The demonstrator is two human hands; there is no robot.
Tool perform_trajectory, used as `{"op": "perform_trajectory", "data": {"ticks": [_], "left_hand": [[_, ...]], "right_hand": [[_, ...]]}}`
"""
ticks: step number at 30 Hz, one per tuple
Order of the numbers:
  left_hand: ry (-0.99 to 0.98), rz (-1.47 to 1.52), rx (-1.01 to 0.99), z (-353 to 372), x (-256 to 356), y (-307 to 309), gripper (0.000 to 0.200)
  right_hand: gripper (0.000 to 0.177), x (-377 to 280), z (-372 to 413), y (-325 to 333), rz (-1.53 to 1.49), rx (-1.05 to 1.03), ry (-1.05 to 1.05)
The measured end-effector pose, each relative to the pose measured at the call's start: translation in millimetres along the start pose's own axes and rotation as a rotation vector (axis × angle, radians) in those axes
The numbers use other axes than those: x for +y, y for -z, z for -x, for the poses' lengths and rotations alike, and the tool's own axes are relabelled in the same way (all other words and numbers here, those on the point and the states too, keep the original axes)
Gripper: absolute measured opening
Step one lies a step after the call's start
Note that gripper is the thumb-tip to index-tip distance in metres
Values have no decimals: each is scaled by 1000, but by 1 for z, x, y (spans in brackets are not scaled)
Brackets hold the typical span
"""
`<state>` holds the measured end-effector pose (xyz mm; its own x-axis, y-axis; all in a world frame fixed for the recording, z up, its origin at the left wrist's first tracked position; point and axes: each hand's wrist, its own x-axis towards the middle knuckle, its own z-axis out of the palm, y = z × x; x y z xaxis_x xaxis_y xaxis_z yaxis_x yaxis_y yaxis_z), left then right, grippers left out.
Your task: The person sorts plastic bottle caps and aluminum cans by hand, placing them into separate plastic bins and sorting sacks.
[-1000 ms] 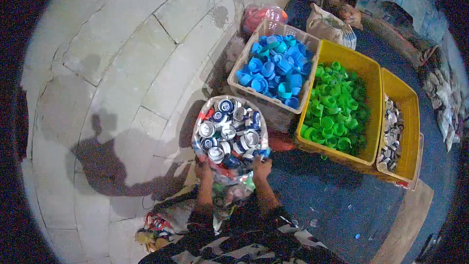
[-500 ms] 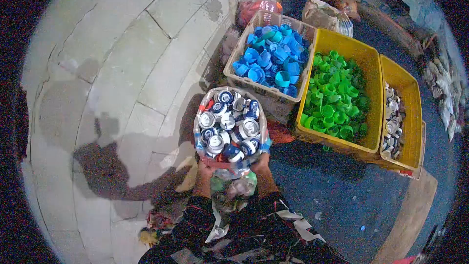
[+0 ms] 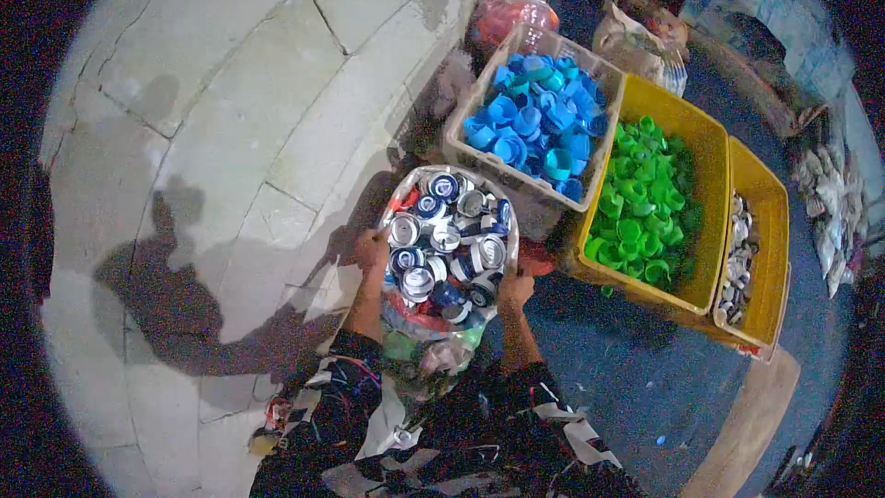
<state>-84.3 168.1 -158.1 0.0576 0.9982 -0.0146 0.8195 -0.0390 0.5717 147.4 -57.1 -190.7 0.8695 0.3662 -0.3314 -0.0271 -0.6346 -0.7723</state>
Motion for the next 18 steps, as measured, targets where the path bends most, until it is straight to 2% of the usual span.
{"op": "perform_trajectory", "data": {"ticks": [4, 6, 8, 10, 11, 13, 14, 15, 16, 18], "left_hand": [[135, 120, 108, -16, -42, -46, 50], [289, 546, -71, -37, -81, -60, 53], [470, 1094, -308, -34, -67, -26, 56], [451, 1371, -424, -20, -42, 14, 60], [368, 1302, -367, -4, -18, 42, 56], [394, 1257, -366, 17, 13, 76, 54], [600, 1238, -447, -18, -52, 25, 54], [811, 1216, -517, -52, -113, -24, 54], [827, 1104, -536, -51, -116, -26, 56], [835, 881, -567, -52, -107, -5, 60]], "right_hand": [[51, 11, -15, -25, 130, 195, -139], [46, 14, -28, -17, 69, 114, -188], [41, 22, -38, 2, -165, -107, -214], [37, 33, -45, 6, -711, -297, -358], [29, 40, -54, -5, -1173, -342, -583], [27, 51, -58, -13, -1219, -422, -581], [27, 55, -59, -14, -1243, -460, -578], [27, 48, -51, -13, -1092, -380, -602], [28, 42, -44, -12, -941, -304, -622], [29, 47, -51, -15, -614, -329, -565]]}}
